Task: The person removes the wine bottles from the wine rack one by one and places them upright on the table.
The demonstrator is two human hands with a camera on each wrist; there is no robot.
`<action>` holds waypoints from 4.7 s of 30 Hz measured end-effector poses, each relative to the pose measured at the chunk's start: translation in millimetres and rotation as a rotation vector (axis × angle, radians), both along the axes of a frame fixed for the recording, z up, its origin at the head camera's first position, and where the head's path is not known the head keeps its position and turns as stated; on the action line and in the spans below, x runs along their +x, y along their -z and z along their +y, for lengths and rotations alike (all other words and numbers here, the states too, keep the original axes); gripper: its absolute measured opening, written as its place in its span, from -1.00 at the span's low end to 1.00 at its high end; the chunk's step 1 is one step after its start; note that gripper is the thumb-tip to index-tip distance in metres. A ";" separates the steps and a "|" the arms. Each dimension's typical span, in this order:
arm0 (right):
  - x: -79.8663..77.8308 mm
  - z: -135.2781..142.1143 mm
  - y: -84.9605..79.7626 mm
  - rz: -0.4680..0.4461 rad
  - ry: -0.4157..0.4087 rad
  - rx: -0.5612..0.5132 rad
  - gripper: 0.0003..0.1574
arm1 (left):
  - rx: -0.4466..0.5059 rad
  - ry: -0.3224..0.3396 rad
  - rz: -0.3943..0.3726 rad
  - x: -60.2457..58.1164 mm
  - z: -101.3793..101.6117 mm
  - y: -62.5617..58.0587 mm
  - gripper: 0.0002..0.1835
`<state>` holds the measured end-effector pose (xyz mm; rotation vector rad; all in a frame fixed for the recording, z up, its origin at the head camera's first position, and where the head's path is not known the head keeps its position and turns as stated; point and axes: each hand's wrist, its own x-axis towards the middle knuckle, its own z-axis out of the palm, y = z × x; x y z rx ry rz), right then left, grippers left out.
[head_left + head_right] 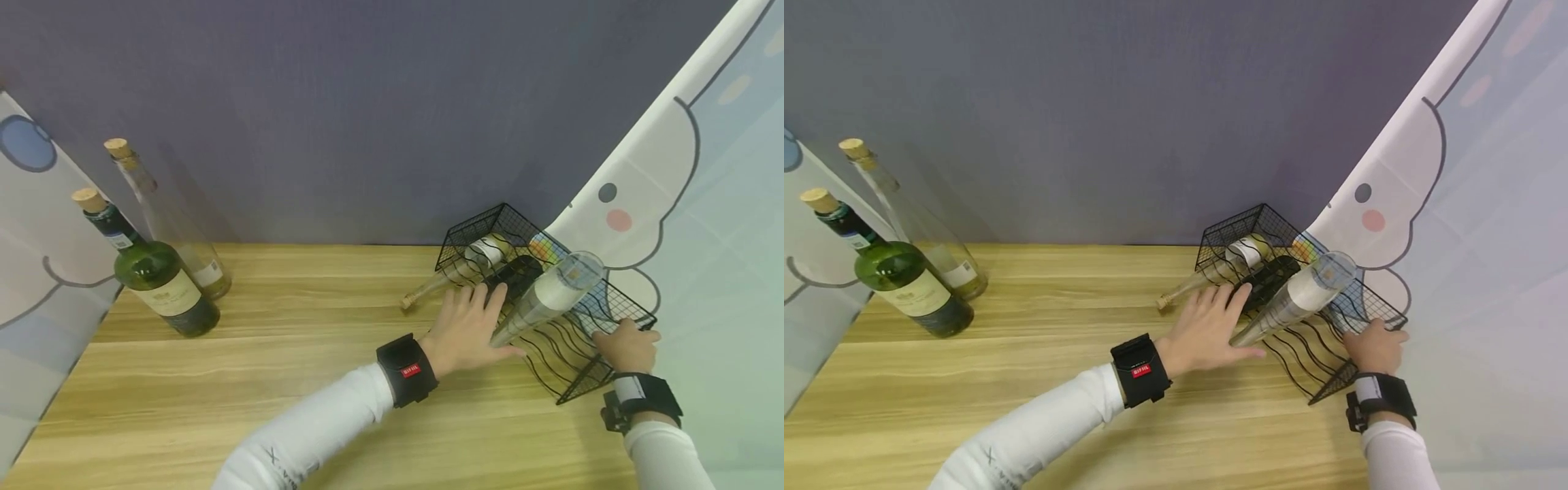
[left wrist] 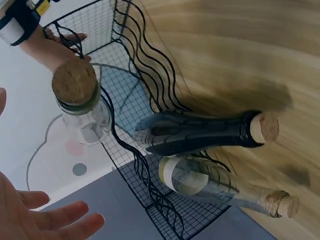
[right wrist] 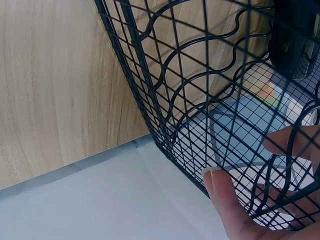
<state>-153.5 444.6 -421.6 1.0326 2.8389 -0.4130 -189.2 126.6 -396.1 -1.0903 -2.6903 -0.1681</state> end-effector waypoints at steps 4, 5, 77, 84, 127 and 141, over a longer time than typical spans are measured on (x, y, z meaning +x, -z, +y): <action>0.5 1.8 0.9 0.001 -0.003 -0.001 -0.10 | -0.015 -0.021 0.029 -2.1 5.6 3.0 0.09; 0.3 1.9 0.4 0.001 -0.005 -0.001 -0.09 | -0.012 -0.029 0.033 -2.3 7.0 4.3 0.08; 3.4 -4.6 -1.2 0.018 -0.002 0.032 -0.15 | 0.478 -0.098 -0.777 1.5 29.8 48.9 -0.48; 3.0 -4.3 0.7 0.017 -0.001 0.021 -0.14 | 0.536 -0.087 -0.803 3.5 22.8 51.8 -0.48; 0.4 -4.1 -2.2 0.006 0.007 0.013 -0.11 | 0.644 -0.043 -0.770 -0.5 -33.5 21.5 -0.57; 1.5 -5.3 -6.1 0.001 -0.003 0.011 -0.10 | 0.601 -0.034 -0.669 0.5 -54.0 4.8 -0.58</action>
